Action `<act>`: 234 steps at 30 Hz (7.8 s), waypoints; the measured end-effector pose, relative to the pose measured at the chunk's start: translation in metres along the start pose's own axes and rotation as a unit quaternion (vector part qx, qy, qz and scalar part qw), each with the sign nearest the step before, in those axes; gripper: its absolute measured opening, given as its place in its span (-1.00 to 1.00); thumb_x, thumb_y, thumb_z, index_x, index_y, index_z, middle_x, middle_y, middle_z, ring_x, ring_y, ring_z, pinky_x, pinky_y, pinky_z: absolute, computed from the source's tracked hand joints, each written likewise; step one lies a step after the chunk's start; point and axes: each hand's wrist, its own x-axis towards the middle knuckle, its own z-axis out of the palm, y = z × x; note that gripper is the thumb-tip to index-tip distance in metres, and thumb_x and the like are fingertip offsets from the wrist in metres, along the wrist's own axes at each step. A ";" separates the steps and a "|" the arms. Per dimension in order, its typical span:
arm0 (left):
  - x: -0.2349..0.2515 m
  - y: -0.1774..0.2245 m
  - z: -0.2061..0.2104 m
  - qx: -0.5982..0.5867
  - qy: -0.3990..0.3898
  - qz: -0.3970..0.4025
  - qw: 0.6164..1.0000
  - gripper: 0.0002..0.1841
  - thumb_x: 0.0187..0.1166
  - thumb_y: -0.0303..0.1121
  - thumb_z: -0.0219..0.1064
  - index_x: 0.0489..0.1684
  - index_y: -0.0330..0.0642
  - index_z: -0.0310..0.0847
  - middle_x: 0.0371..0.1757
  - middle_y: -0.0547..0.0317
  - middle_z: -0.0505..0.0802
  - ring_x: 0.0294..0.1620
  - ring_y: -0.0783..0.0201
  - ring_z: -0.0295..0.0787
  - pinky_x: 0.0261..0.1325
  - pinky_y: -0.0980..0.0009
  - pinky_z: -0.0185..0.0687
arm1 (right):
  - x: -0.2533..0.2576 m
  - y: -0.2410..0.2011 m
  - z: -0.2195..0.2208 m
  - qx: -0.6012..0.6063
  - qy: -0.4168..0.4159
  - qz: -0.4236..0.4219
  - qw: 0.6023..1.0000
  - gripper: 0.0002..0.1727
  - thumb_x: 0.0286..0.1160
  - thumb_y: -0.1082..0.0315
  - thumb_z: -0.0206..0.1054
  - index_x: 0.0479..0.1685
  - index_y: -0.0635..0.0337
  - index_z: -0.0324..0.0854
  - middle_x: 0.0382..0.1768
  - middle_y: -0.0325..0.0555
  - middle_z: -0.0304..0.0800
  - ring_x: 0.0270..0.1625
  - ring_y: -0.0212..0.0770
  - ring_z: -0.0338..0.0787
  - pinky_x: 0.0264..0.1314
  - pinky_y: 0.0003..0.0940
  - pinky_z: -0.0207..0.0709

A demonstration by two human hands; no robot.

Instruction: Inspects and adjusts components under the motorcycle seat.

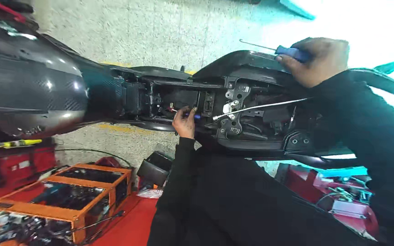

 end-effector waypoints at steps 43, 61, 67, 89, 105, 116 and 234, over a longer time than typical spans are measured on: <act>0.101 -0.026 -0.072 0.340 -0.271 -0.050 0.899 -0.58 0.47 -0.27 0.44 0.30 -0.17 0.68 0.12 -0.29 0.86 0.21 -0.34 0.80 0.20 -0.43 0.62 | 0.000 -0.025 0.009 -0.010 0.040 0.067 0.997 -0.26 0.52 -0.30 0.32 0.14 0.30 0.75 -0.01 0.41 0.84 0.07 0.38 0.83 0.19 0.43 0.55; 0.102 -0.033 -0.067 0.351 -0.262 -0.013 0.899 -0.68 0.43 -0.19 0.46 0.11 -0.01 0.83 0.19 -0.08 0.88 0.33 -0.21 0.76 0.29 -0.37 0.60 | 0.013 -0.045 0.017 0.072 -0.024 0.028 0.997 -0.44 0.59 -0.07 0.41 0.30 0.21 0.72 0.10 0.23 0.85 0.13 0.11 0.86 0.31 0.20 0.64; 0.108 -0.052 -0.080 0.304 -0.280 0.045 0.910 -0.67 0.56 -0.21 0.37 0.24 0.04 0.82 0.29 0.04 0.87 0.43 -0.11 0.72 0.48 -0.25 0.53 | 0.045 -0.215 0.097 -0.105 -0.248 -0.194 0.943 -0.56 0.58 -0.09 0.38 0.23 -0.03 0.80 0.08 0.16 0.84 0.10 0.27 0.84 0.10 0.41 0.63; 0.108 -0.057 -0.083 0.221 -0.268 -0.018 0.938 -0.67 0.41 -0.21 0.47 0.14 0.08 0.85 0.18 -0.05 0.89 0.29 -0.16 0.79 0.31 -0.31 0.63 | 0.091 -0.403 0.150 -0.423 -0.386 -0.183 0.799 -0.61 0.36 0.01 0.48 -0.31 0.23 0.72 -0.15 0.28 0.81 0.01 0.35 0.82 -0.11 0.42 0.60; 0.113 -0.059 -0.083 0.226 -0.286 0.015 0.931 -0.70 0.46 -0.19 0.44 0.11 0.03 0.84 0.21 0.02 0.89 0.32 -0.10 0.78 0.37 -0.27 0.61 | 0.105 -0.453 0.167 -0.443 -0.390 -0.134 0.796 -0.57 0.28 0.09 0.53 -0.13 0.33 0.73 0.00 0.37 0.77 0.15 0.39 0.77 -0.05 0.46 0.58; 0.110 -0.052 -0.090 0.224 -0.280 0.014 0.933 -0.65 0.46 -0.16 0.44 0.12 -0.11 0.80 0.23 -0.10 0.86 0.39 -0.14 0.73 0.45 -0.23 0.54 | 0.105 -0.446 0.171 -0.461 -0.398 -0.506 0.611 -0.81 0.38 0.35 0.42 -0.43 0.32 0.67 -0.39 0.17 0.71 -0.21 0.25 0.77 -0.26 0.23 0.53; 0.142 -0.027 -0.070 0.252 -0.365 -0.057 0.894 -0.72 0.65 -0.25 0.39 0.18 -0.20 0.70 0.10 -0.10 0.86 0.16 0.02 0.82 0.36 -0.08 0.65 | 0.019 -0.017 0.036 0.054 -0.019 0.042 0.997 -0.18 0.52 -0.43 0.11 0.17 0.21 0.73 0.03 0.38 0.84 0.15 0.43 0.81 0.19 0.49 0.48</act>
